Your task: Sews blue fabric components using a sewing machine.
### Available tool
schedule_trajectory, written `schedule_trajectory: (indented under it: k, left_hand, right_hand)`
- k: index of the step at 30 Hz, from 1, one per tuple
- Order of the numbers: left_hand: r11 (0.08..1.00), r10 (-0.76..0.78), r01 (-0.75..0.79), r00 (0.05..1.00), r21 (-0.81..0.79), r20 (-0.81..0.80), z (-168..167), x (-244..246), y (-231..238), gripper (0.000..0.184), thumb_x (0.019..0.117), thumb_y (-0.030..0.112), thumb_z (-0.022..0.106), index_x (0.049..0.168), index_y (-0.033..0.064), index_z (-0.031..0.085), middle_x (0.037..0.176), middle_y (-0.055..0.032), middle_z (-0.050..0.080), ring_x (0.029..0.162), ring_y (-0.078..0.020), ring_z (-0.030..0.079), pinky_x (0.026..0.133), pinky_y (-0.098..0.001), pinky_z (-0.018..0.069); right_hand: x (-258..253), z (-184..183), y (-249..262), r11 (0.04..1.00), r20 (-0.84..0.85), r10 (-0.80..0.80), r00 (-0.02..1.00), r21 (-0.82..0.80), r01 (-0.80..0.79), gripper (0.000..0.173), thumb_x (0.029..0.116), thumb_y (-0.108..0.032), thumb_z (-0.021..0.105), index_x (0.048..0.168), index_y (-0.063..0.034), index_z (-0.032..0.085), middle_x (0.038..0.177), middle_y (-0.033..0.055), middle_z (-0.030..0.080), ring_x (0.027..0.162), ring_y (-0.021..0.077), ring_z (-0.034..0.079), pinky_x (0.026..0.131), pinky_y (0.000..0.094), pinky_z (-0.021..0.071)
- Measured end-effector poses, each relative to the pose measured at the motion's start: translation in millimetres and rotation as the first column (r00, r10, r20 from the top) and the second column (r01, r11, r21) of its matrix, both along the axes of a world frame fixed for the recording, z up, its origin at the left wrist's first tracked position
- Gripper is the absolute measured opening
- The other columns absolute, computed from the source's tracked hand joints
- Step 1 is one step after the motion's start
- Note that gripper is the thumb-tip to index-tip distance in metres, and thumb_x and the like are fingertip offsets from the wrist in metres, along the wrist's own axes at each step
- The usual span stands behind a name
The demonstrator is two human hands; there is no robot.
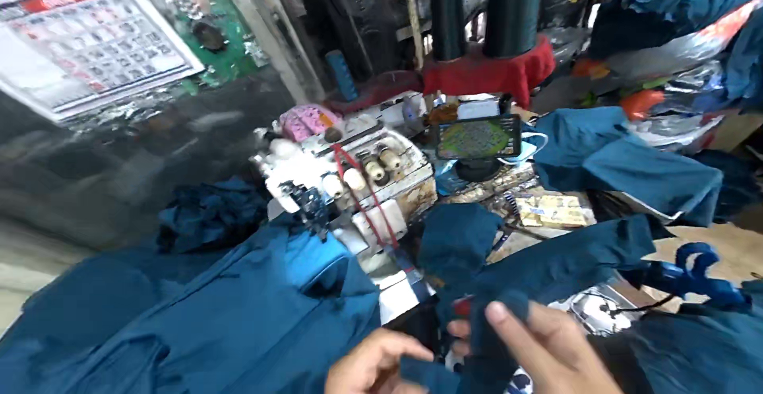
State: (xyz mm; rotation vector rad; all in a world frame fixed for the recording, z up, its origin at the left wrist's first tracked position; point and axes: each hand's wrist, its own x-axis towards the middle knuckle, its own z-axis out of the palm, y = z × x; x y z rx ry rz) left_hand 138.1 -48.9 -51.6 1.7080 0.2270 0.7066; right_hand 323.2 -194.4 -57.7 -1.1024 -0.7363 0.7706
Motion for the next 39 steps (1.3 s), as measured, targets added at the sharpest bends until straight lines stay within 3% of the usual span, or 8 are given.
schedule_trajectory:
  k: [6,10,15,21,25,30,35,39]
  left_hand:
    - [0.999,0.025,-0.026,0.999,0.025,0.043,16.9,-38.2,-0.3,0.015,0.0974,0.009,0.065,0.106,-0.0018,0.072,0.098,-0.0069,0.073,0.087,-0.0102,0.068,0.077,-0.0277,0.0590]
    - [0.957,0.287,-0.289,0.956,-0.027,-0.062,-6.3,-24.4,0.2,0.008,0.0965,0.001,0.065,0.098,-0.0030,0.071,0.082,-0.0056,0.071,0.070,-0.0109,0.067,0.064,-0.0268,0.0590]
    - [0.931,0.353,-0.359,0.932,-0.065,-0.088,-13.7,-21.5,0.5,0.009,0.0977,0.002,0.064,0.095,-0.0026,0.070,0.077,-0.0053,0.070,0.065,-0.0102,0.066,0.059,-0.0249,0.0571]
    - [0.931,0.345,-0.355,0.931,-0.080,-0.114,-17.0,-20.3,1.5,0.011,0.0992,0.007,0.065,0.094,-0.0020,0.068,0.078,-0.0061,0.069,0.067,-0.0114,0.066,0.060,-0.0260,0.0579]
    - [0.929,0.356,-0.366,0.925,-0.055,-0.135,-11.5,-15.3,1.2,0.013,0.0993,0.008,0.064,0.093,-0.0022,0.068,0.078,-0.0059,0.069,0.067,-0.0099,0.066,0.060,-0.0244,0.0566]
    - [0.929,0.325,-0.351,0.926,-0.121,-0.191,-15.4,2.6,9.8,0.014,0.0971,0.011,0.068,0.091,-0.0016,0.070,0.077,-0.0067,0.069,0.067,-0.0126,0.066,0.062,-0.0269,0.0568]
    - [0.969,0.246,-0.246,0.964,0.008,-0.101,-26.8,-3.8,16.6,0.027,0.1001,0.026,0.067,0.105,-0.0007,0.071,0.106,-0.0110,0.071,0.099,-0.0203,0.069,0.086,-0.0349,0.0609]
    - [0.974,0.224,-0.224,0.974,-0.016,-0.037,-21.8,1.8,17.0,0.016,0.1012,0.012,0.062,0.090,0.0012,0.066,0.085,-0.0043,0.065,0.076,-0.0096,0.063,0.067,-0.0244,0.0547]
  right_hand:
    - [-53.2,-17.1,43.3,0.990,0.084,0.135,0.987,0.022,-0.137,0.023,0.1079,-0.007,0.049,0.115,0.0056,0.068,0.106,0.0142,0.077,0.095,0.0234,0.076,0.084,0.0387,0.0647]
    - [-72.0,-22.4,56.0,0.998,0.137,0.064,0.988,-0.004,-0.064,0.024,0.1080,-0.009,0.050,0.111,0.0015,0.072,0.095,0.0055,0.075,0.085,0.0105,0.072,0.078,0.0285,0.0619]
    - [-72.2,-28.0,54.2,0.987,0.096,0.158,0.983,0.017,-0.161,0.029,0.1093,-0.008,0.044,0.123,0.0030,0.068,0.107,0.0054,0.074,0.093,0.0089,0.070,0.083,0.0275,0.0594]
    - [-58.5,-37.7,52.0,0.962,0.157,0.267,0.951,0.019,-0.273,0.038,0.1118,-0.016,0.040,0.134,0.0030,0.064,0.124,0.0084,0.072,0.107,0.0112,0.069,0.091,0.0308,0.0589]
    - [-48.2,-42.8,50.6,0.917,0.287,0.362,0.887,0.059,-0.394,0.047,0.1013,-0.009,0.059,0.144,0.0085,0.051,0.139,0.0162,0.062,0.124,0.0201,0.063,0.103,0.0393,0.0561]
    - [-49.9,-44.4,54.8,0.980,0.259,0.166,0.952,0.065,-0.188,0.034,0.1085,-0.012,0.048,0.130,0.0097,0.064,0.139,0.0201,0.063,0.133,0.0260,0.058,0.114,0.0419,0.0486]
    - [-46.5,-43.3,50.7,0.961,0.164,0.226,0.960,0.126,-0.247,0.040,0.1108,-0.015,0.040,0.128,0.0094,0.065,0.154,0.0253,0.047,0.147,0.0356,0.042,0.122,0.0490,0.0379]
    - [-42.9,-36.9,51.7,0.967,0.162,0.192,0.968,0.139,-0.215,0.037,0.1100,-0.014,0.043,0.123,0.0093,0.068,0.147,0.0243,0.054,0.140,0.0332,0.050,0.117,0.0471,0.0439]
